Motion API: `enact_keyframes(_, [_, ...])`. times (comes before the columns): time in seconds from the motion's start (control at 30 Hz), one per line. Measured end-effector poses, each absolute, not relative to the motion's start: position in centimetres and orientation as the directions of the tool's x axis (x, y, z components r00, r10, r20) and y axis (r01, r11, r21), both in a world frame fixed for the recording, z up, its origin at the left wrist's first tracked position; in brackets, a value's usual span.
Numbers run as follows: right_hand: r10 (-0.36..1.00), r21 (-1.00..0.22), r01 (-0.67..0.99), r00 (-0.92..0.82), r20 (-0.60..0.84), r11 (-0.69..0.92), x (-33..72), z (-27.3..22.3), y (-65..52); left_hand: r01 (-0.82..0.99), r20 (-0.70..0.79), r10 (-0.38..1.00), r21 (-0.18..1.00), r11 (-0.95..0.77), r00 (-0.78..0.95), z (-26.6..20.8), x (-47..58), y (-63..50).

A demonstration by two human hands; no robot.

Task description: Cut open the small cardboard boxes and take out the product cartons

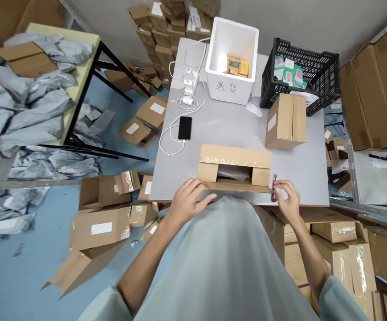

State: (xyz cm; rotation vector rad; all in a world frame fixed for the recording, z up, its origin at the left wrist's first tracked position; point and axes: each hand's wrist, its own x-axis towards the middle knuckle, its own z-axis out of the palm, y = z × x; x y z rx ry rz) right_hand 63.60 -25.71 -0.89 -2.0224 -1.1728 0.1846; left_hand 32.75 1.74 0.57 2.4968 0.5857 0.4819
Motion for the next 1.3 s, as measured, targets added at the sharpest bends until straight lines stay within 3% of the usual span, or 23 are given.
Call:
enact_keyframes(0.1, [0.755, -0.729, 0.585, 0.639, 0.147, -0.354, 66.9, -1.5, -22.5, 0.368, 0.100, 0.542, 0.630, -0.684, 0.835, 1.8, 34.9, 3.9])
enact_keyframes(0.23, [0.852, -0.631, 0.677, 0.522, 0.048, -0.379, 70.9, -4.2, -18.3, 0.352, -0.007, 0.453, 0.641, -0.682, 0.891, 2.2, 38.0, 5.4])
enact_keyframes(0.43, [0.928, -0.483, 0.818, 0.371, 0.025, -0.314, 73.4, -4.8, -16.0, 0.216, 0.099, 0.332, 0.581, -0.784, 0.938, 0.8, 39.0, 2.9])
enact_keyframes(0.53, [0.928, -0.500, 0.813, 0.369, 0.047, -0.298, 74.8, -3.7, -15.1, 0.188, 0.163, 0.325, 0.548, -0.815, 0.932, -0.4, 37.8, 1.2])
enact_keyframes(0.67, [0.851, -0.626, 0.670, 0.524, 0.019, -0.399, 76.4, -4.0, -11.8, 0.186, 0.267, 0.338, 0.466, -0.865, 0.903, -3.3, 35.6, -1.4])
enact_keyframes(0.8, [0.650, -0.795, 0.294, 0.743, -0.160, -0.531, 76.6, -6.4, -7.6, 0.175, 0.415, 0.389, 0.467, -0.867, 0.823, -7.4, 34.0, -3.6])
enact_keyframes(0.9, [0.579, -0.812, 0.140, 0.768, -0.272, -0.567, 76.5, -7.8, -5.7, 0.166, 0.440, 0.416, 0.502, -0.849, 0.796, -10.0, 33.9, -4.0])
enact_keyframes(1.07, [0.563, -0.798, 0.092, 0.757, -0.332, -0.595, 76.8, -7.8, -5.4, 0.124, 0.461, 0.385, 0.501, -0.857, 0.799, -11.6, 34.5, -3.4])
enact_keyframes(1.2, [0.506, -0.792, 0.144, 0.832, -0.228, -0.594, 76.0, -6.3, -6.6, 0.140, 0.311, 0.418, 0.635, -0.760, 0.854, -9.4, 34.7, -3.3])
enact_keyframes(1.3, [0.455, -0.789, 0.318, 0.889, 0.054, -0.527, 73.3, -4.3, -8.6, 0.218, 0.126, 0.497, 0.788, -0.577, 0.859, -5.9, 35.4, -2.5])
